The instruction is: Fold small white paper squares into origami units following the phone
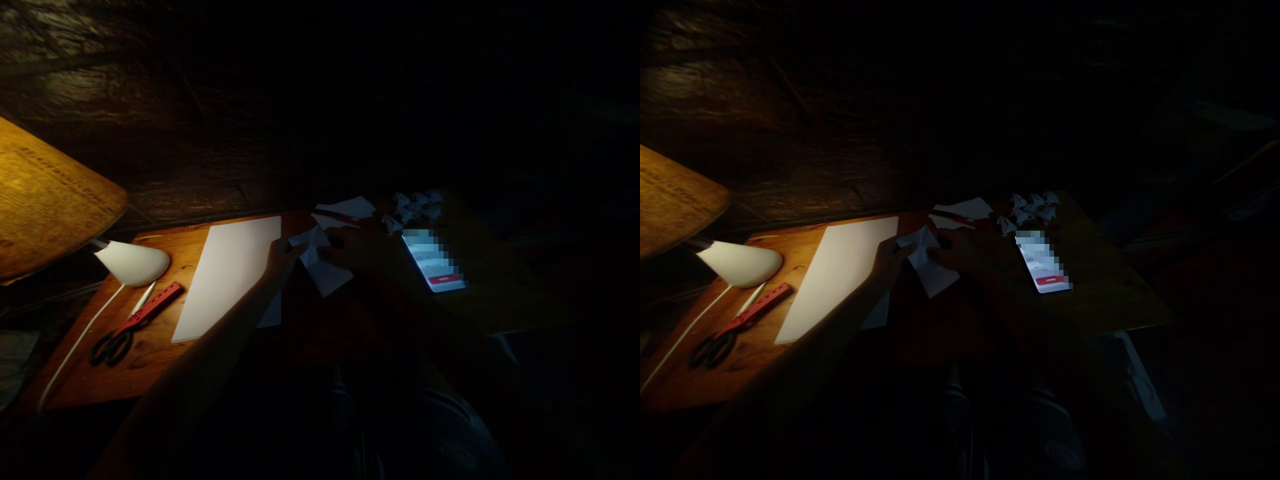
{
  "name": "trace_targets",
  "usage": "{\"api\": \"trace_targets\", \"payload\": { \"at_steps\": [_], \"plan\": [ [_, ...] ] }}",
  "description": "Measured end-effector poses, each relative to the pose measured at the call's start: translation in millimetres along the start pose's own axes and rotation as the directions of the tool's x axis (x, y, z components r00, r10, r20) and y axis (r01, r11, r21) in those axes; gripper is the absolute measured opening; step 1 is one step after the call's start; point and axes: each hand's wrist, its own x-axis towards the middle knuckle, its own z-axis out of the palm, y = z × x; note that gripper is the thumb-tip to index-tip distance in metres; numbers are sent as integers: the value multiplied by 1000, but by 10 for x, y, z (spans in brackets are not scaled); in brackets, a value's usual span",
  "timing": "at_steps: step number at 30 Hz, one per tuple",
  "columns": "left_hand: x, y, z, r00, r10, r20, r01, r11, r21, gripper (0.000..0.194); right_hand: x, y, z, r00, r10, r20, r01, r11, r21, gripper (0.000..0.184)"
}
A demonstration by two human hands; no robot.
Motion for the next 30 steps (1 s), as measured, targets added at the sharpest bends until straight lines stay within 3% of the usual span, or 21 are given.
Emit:
{"api": "trace_targets", "payload": {
  "at_steps": [6, 10, 14, 18, 21, 25, 30],
  "plan": [
    [59, -2, 7, 1000, -9, -19, 6, 982, -187, 14, 175, 404, 216, 995, -44, -88, 70, 946, 316, 15],
    [72, 33, 3, 1000, 8, 23, -3, 979, -204, 9, 223, 466, 235, 994, -75, -83, 103, 902, 419, 14],
    [56, 108, 17, 997, -49, 56, 61, 969, -241, 11, 181, 390, 198, 996, -57, -62, 77, 913, 400, 11],
    [59, 114, 36, 997, -68, 43, 77, 962, -262, 17, 141, 349, 195, 990, -47, -136, 88, 946, 312, 10],
    [67, 73, 45, 996, -69, 52, 79, 968, -239, 14, 132, 362, 192, 979, -107, -175, 150, 957, 249, 11],
    [48, 54, 48, 990, -106, 92, 125, 963, -237, 31, 129, 380, 168, 972, -204, -113, 230, 922, 313, 12],
    [20, 63, 44, 997, -64, 37, 70, 975, -210, 34, 141, 390, 195, 991, -83, -102, 115, 921, 373, 20]
  ]
}}
